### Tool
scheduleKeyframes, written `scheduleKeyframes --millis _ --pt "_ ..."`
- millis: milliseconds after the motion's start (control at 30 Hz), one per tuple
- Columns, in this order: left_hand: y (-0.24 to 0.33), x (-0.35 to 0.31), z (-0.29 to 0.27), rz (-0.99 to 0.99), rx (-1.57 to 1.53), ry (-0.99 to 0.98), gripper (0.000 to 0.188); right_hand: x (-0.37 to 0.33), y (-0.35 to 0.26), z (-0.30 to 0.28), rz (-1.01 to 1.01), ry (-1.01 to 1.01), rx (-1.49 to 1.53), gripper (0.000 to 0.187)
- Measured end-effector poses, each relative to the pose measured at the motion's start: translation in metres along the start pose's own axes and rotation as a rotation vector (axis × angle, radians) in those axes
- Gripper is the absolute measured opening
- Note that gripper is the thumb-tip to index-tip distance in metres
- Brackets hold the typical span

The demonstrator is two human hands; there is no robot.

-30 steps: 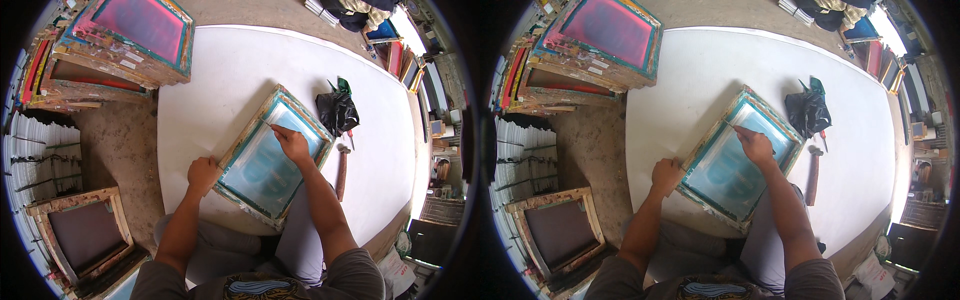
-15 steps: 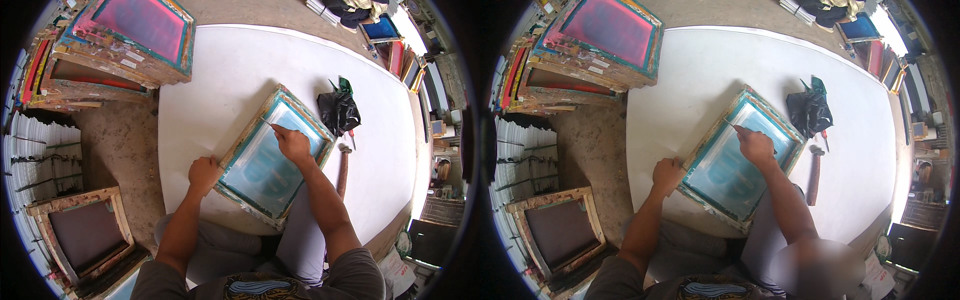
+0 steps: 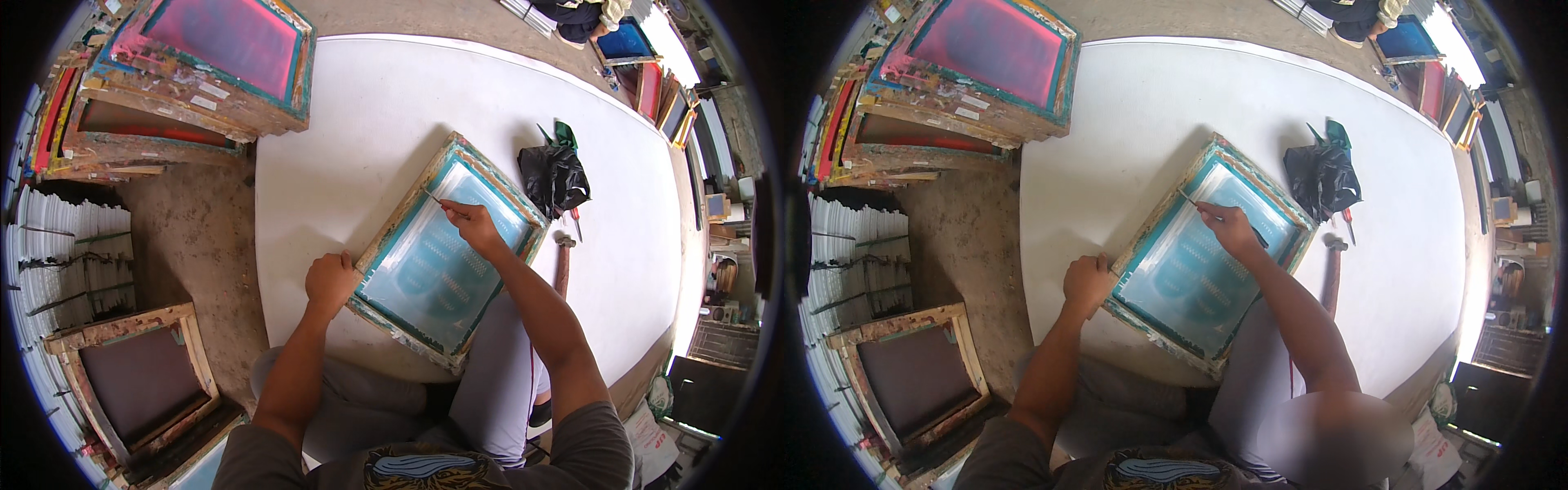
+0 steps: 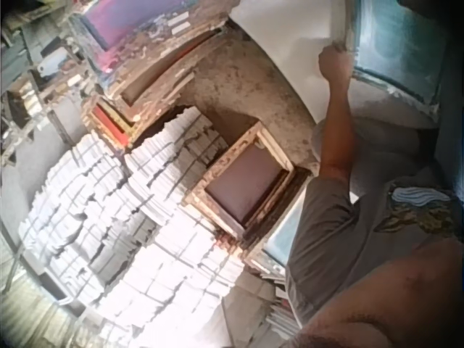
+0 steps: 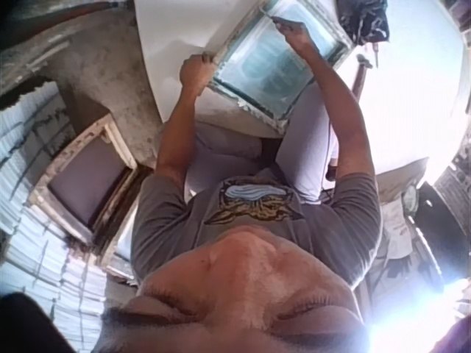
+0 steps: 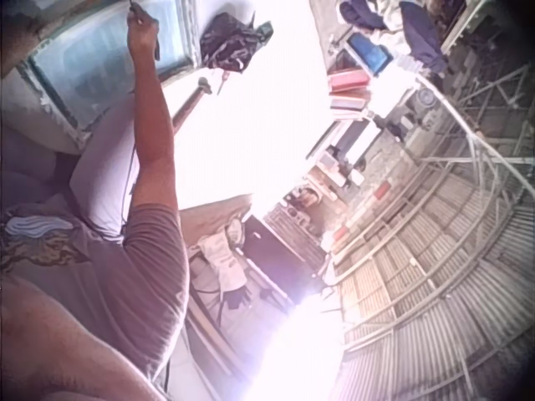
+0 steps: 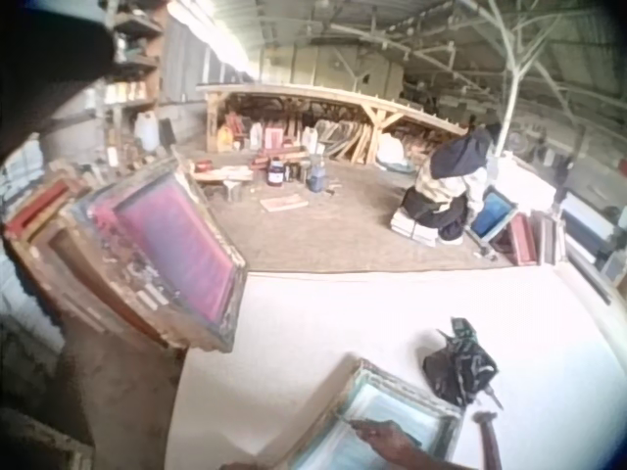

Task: The person sits on the floor and organizes a stack of wooden screen printing frames, sorting them by color and stacking them neatly. The person then uses a red tool to scrape residue from the surface of a light blue screen frame.

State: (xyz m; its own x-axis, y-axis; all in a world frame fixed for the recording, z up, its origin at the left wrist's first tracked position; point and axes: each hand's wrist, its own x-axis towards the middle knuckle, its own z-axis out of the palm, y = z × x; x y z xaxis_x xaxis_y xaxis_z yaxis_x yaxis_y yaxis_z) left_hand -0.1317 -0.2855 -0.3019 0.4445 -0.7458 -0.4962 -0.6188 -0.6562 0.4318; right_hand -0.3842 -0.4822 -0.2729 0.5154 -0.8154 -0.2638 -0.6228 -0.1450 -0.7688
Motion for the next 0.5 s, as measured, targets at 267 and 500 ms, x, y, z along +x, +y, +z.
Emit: scheduleKeyframes --millis 267,500 --pt "-0.003 0.001 0.000 -0.011 -0.006 -0.005 0.055 -0.002 -0.003 0.000 0.360 -0.097 0.303 0.035" --pt "0.004 -0.003 -0.008 0.002 -0.005 -0.007 0.054 -0.004 0.028 0.012 -0.212 0.136 -0.231 0.037"
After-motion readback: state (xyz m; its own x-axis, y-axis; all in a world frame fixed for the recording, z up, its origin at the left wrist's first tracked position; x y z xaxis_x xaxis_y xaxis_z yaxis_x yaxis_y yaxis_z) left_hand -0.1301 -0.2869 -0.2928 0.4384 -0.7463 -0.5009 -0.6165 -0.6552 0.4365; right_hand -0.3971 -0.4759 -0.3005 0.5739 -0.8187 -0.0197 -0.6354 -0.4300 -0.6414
